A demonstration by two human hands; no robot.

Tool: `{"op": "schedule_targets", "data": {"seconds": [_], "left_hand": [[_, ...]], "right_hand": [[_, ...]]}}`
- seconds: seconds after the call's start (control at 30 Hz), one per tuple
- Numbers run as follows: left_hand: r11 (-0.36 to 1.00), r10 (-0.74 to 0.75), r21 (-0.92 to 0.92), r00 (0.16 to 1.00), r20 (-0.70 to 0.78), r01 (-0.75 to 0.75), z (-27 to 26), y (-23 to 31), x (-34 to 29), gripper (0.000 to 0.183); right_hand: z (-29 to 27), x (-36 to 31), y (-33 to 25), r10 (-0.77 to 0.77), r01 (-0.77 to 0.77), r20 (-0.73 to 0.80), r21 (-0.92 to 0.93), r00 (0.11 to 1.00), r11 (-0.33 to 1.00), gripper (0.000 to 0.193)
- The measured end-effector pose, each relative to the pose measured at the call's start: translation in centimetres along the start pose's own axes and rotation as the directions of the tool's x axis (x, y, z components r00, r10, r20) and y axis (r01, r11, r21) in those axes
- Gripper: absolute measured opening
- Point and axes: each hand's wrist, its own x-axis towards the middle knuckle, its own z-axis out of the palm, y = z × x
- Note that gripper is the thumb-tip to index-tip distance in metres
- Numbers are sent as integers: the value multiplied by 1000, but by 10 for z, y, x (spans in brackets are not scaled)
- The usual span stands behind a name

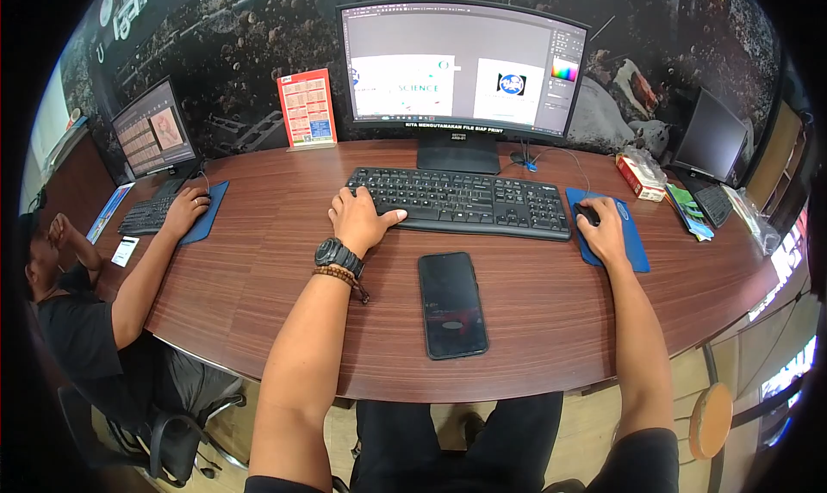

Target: The user is using a computer to design a science-themed poster or digital asset in a graphic design software.

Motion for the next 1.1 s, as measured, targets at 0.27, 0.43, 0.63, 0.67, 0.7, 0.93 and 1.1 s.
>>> {"op": "schedule_targets", "data": {"seconds": [0.27,0.43,0.63,0.67,0.7,0.93,1.1], "left_hand": [[999,-25,-36,998,50,26,-4,5,0,84],[1000,-13,-5,1000,21,13,-1,1,0,83],[1000,-8,-4,1000,23,8,-2,3,0,84],[1000,-10,-9,1000,26,10,-2,3,-1,84],[1000,-14,-12,999,29,14,-3,3,-1,84],[1000,-13,-3,1000,26,13,-2,3,-1,84],[1000,-23,-7,999,40,23,-2,3,0,84]], "right_hand": [[-1,0,2,-2,2,-2,-11,1000,1000,30],[1,0,0,-4,4,-5,5,1000,1000,30],[0,0,3,-10,10,-7,-7,1000,1000,30],[0,0,4,-10,10,-8,-7,1000,1000,30],[0,0,2,-5,5,-6,-1,1000,1000,31],[1,1,3,-6,6,7,-3,1000,1000,31],[0,1,1,-6,6,7,-7,1000,1000,31]]}}
